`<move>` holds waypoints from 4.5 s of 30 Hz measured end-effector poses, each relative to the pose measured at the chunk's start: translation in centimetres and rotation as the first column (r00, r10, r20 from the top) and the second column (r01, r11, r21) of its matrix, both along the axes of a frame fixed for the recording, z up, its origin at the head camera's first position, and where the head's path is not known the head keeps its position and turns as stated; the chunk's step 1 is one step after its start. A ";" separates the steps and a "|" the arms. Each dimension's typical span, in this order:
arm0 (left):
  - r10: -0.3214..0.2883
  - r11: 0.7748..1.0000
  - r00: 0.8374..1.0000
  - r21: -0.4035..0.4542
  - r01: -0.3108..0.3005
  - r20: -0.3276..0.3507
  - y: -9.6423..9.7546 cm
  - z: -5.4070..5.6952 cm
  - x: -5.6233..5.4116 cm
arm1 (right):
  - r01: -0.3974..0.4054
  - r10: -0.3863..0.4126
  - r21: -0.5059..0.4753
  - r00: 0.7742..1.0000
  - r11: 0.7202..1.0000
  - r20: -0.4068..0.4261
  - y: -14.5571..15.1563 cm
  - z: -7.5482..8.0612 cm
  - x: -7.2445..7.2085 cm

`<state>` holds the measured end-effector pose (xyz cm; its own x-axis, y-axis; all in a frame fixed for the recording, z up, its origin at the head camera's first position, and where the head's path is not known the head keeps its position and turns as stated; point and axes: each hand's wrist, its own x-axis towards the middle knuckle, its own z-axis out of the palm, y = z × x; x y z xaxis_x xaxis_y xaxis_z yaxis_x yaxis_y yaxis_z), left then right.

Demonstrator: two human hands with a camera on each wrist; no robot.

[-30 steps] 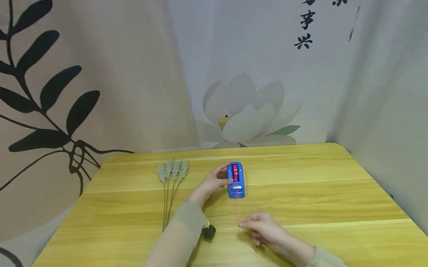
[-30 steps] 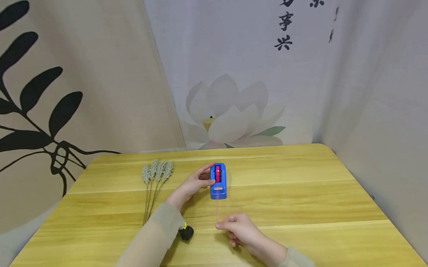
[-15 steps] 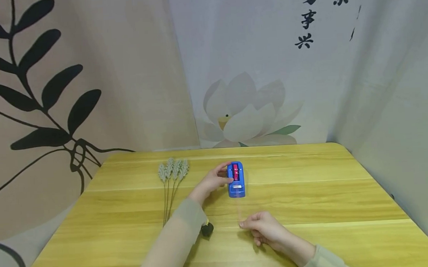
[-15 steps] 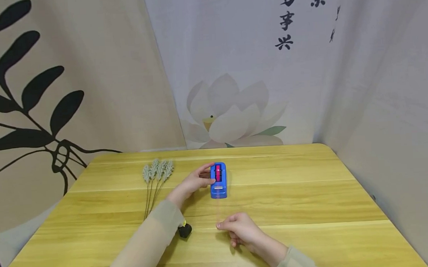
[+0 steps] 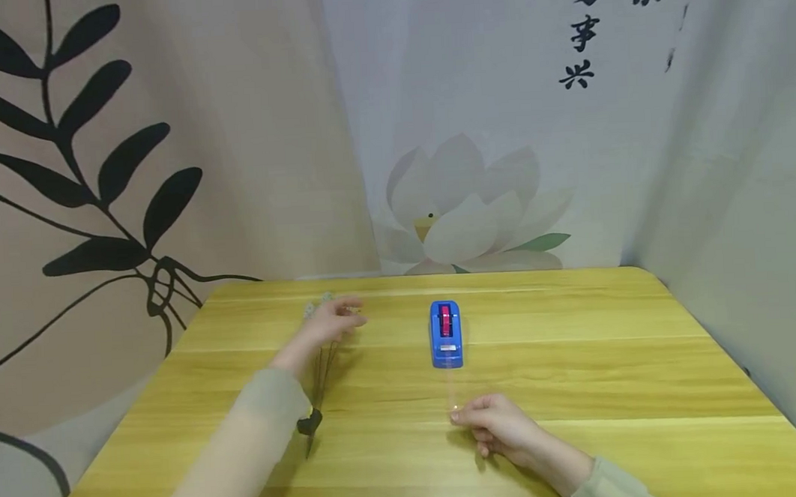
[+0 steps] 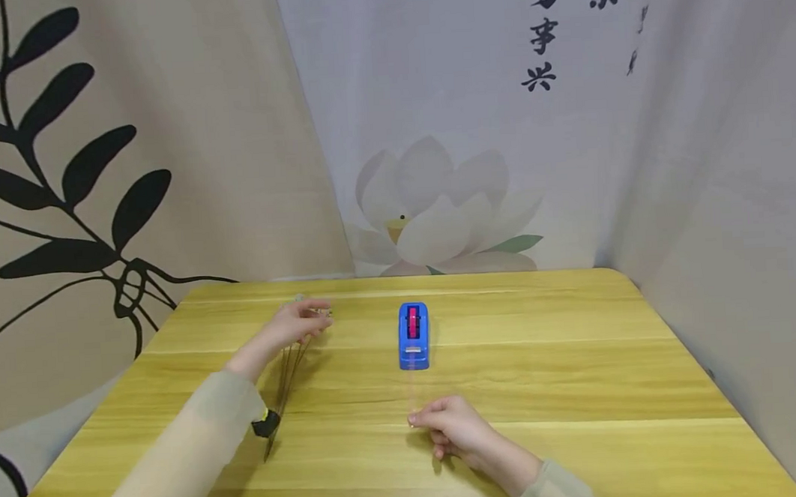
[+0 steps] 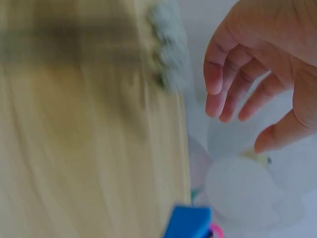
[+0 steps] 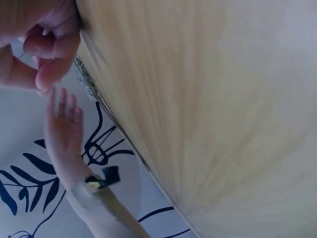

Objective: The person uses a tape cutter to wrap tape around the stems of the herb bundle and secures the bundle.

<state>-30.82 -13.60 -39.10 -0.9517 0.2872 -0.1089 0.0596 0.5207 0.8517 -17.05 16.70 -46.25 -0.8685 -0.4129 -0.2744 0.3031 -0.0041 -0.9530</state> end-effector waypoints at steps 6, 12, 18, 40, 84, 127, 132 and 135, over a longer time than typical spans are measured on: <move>0.193 0.975 0.981 -0.122 -0.187 0.036 -3.6 -1.2 1.3 | 0.004 -0.004 0.001 1.000 1.000 0.010 0.2 0.1 0.1; 0.276 0.955 0.956 -0.145 -0.260 0.099 -5.4 -2.5 2.3 | 0.003 -0.003 -0.004 1.000 1.000 0.014 0.1 0.1 0.0; 0.286 0.955 0.947 -0.128 -0.269 0.144 -5.5 -4.3 1.9 | -0.002 0.002 -0.007 1.000 1.000 0.010 0.1 0.1 0.0; 0.353 0.929 0.934 -0.141 -0.342 0.062 -4.3 -5.6 1.8 | 0.001 -0.001 0.007 1.000 1.000 0.018 0.0 0.3 0.0; 0.170 0.945 0.916 0.202 -0.256 0.364 -5.0 -3.8 2.8 | -0.003 0.005 -0.036 0.999 0.999 0.043 0.2 0.4 -0.2; -0.151 0.973 0.975 -0.201 0.116 -0.164 -10.8 1.3 10.8 | -0.032 0.050 -0.186 0.994 0.982 0.092 0.6 1.6 -0.2; -0.235 0.935 0.947 -0.318 0.159 -0.217 -10.0 0.7 11.9 | -0.050 0.070 -0.214 0.994 0.976 0.088 1.1 2.5 -0.4; -0.233 0.902 0.938 -0.417 0.110 -0.257 -9.4 0.5 12.4 | -0.054 0.073 -0.213 0.994 0.976 0.083 1.3 2.9 -0.6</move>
<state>-18.46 -22.96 -38.61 -0.8969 0.4412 0.0299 0.3933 0.7651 0.5098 -17.64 18.05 -43.31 -0.8142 -0.5234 -0.2511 0.3933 -0.1793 -0.9017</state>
